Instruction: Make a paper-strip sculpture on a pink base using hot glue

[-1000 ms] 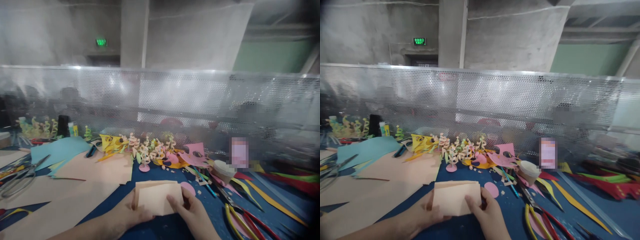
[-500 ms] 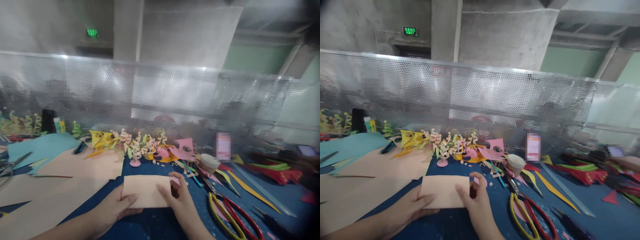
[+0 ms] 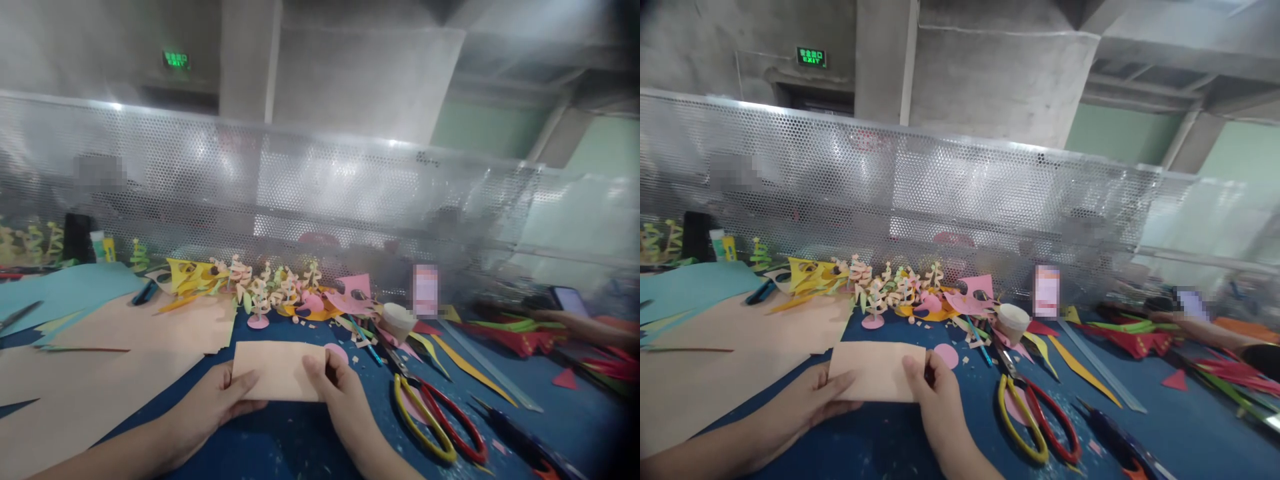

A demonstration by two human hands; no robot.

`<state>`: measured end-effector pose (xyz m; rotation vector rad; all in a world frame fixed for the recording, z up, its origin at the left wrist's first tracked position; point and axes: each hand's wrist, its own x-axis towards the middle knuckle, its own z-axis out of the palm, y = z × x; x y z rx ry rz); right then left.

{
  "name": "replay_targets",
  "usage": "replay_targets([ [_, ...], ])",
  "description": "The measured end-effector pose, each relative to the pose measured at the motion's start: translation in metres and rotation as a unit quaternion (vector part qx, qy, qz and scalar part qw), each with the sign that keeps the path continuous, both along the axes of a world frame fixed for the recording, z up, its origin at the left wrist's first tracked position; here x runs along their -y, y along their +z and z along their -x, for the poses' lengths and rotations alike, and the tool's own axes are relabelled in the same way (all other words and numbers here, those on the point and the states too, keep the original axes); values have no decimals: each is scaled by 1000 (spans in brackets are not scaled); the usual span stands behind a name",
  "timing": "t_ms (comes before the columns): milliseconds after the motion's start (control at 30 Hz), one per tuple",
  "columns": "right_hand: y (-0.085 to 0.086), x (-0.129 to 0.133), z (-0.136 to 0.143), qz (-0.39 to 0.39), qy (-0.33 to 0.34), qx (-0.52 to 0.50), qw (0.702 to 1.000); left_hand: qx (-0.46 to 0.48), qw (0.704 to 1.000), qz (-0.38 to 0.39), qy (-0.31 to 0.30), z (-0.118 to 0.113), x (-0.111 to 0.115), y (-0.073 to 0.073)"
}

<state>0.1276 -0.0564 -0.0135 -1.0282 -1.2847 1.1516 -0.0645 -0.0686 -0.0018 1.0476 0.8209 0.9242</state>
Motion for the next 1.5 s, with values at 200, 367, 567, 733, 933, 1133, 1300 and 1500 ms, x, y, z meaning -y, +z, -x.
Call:
replay_targets([
  [200,1,3,3,-24,-2,11,1000,-42,999,-11,30,-3,0,3],
  [367,-6,-1,2,-36,-14,32,999,-47,999,-5,27,-4,1,8],
  [567,-3,0,0,-61,-41,52,996,-85,995,-23,51,-6,1,6],
  [733,-3,0,0,-89,-68,94,989,-119,992,-21,36,-7,0,7],
  [933,-4,1,0,-95,-64,85,990,-134,990,-17,33,-6,2,10],
  [1133,-2,1,2,-48,-50,38,997,-127,991,-23,32,-5,2,6],
  [1300,2,-1,2,-23,-6,1,1000,-120,992,-24,25,-4,2,3],
  [1500,-2,-2,0,-17,28,-5,999,-101,994,-35,9,-3,2,1],
])
